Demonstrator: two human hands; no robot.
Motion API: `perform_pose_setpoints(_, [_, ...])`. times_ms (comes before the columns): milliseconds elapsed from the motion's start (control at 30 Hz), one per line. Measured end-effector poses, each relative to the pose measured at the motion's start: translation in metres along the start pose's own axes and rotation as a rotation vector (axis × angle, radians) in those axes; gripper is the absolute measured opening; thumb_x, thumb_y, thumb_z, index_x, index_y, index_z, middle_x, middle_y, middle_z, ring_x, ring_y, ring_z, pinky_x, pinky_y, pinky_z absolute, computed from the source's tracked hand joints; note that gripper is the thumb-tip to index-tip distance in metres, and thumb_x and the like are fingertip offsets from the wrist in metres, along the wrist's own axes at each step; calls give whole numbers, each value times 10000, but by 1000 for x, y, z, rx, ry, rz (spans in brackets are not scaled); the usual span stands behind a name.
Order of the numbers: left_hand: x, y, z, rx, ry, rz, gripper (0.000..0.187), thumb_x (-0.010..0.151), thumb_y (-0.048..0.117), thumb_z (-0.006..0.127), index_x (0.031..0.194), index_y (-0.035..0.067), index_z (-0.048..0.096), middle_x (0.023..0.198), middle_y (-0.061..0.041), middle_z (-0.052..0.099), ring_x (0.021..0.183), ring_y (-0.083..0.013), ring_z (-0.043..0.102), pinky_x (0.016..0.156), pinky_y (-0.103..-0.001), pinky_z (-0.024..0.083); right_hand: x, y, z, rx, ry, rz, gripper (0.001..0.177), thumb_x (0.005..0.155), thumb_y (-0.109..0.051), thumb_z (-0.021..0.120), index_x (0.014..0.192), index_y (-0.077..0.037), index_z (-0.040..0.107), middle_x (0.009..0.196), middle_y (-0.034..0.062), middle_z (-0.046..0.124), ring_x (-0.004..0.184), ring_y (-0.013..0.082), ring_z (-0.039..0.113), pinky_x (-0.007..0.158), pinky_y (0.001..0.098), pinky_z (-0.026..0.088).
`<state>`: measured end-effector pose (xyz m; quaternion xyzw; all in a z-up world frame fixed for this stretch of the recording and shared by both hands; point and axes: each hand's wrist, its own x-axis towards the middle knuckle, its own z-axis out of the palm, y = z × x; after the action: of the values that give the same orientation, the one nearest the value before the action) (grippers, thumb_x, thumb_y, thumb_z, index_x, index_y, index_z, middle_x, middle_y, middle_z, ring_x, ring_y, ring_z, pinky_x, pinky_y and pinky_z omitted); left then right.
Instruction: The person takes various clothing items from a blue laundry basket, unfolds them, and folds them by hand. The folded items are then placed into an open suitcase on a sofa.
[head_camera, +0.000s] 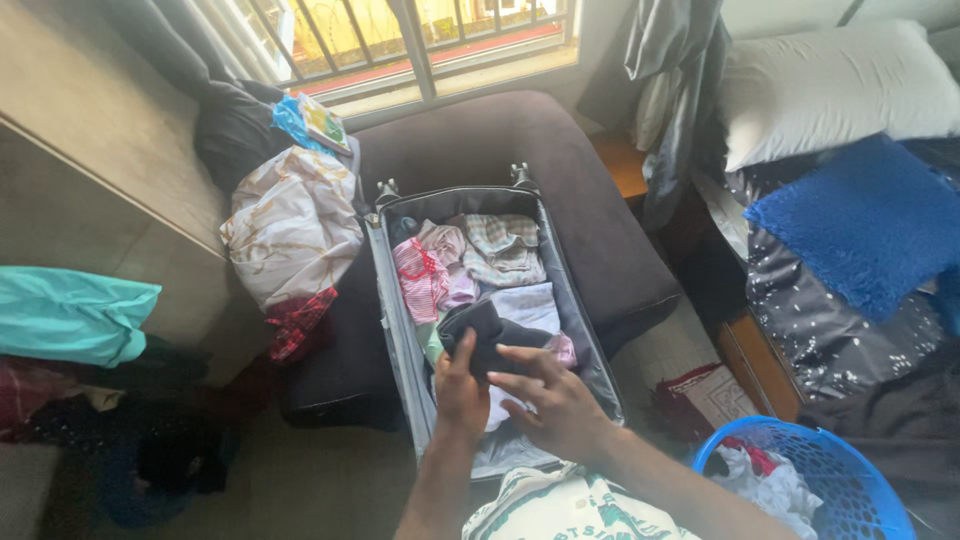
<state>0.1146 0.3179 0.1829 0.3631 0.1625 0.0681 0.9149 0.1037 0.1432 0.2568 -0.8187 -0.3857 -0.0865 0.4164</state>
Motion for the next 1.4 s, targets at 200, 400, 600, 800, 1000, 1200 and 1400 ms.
perform_pose_setpoints(200, [-2,16,1,67,-103,-88,441,975,435,626,1109,19,684,1030,-91,749,906,-185,725,824,-342,582,-10,36,6,407,254,488,297,873,-182,805,1143,-84,729,1111,72,698,922,139,722,770,274,607])
perform_pose_setpoints(400, [-16,20,20,486,-420,15,334,917,242,756,1160,15,722,1003,-21,733,893,-90,679,780,-280,560,17,64,-12,998,36,562,213,925,-107,749,1102,11,745,949,58,763,838,96,694,728,244,567])
perform_pose_setpoints(600, [-22,22,23,531,-392,-145,297,797,25,840,1073,-3,732,948,-16,745,852,-99,694,769,-281,576,23,66,-25,779,123,457,176,945,-91,729,1088,11,737,921,40,740,846,74,674,761,219,543])
perform_pose_setpoints(800, [-13,23,0,630,-574,-361,282,859,116,804,1103,-14,750,969,-37,759,837,-88,678,769,-259,546,15,100,-12,1149,369,651,361,944,-232,705,1223,-15,632,981,38,722,859,114,699,769,319,595])
perform_pose_setpoints(1000, [-11,12,3,627,-391,-175,277,873,180,794,1056,-23,749,916,-59,769,794,-98,697,731,-265,562,-17,117,8,1005,-98,871,890,842,-299,787,1581,-271,291,996,40,679,844,111,611,737,305,520])
perform_pose_setpoints(1200, [-10,5,-5,700,-233,-64,214,892,144,749,1035,-16,751,871,-37,761,740,-80,682,661,-246,552,-21,94,19,999,-22,594,707,840,-215,852,1444,2,556,1072,79,666,976,141,645,856,313,550])
perform_pose_setpoints(1400, [-10,4,2,594,-109,-73,542,810,78,750,1297,45,516,882,-83,739,753,-135,707,669,-282,558,-15,79,5,220,-63,238,326,858,-178,816,1161,-93,727,1088,74,656,989,171,667,814,283,564])
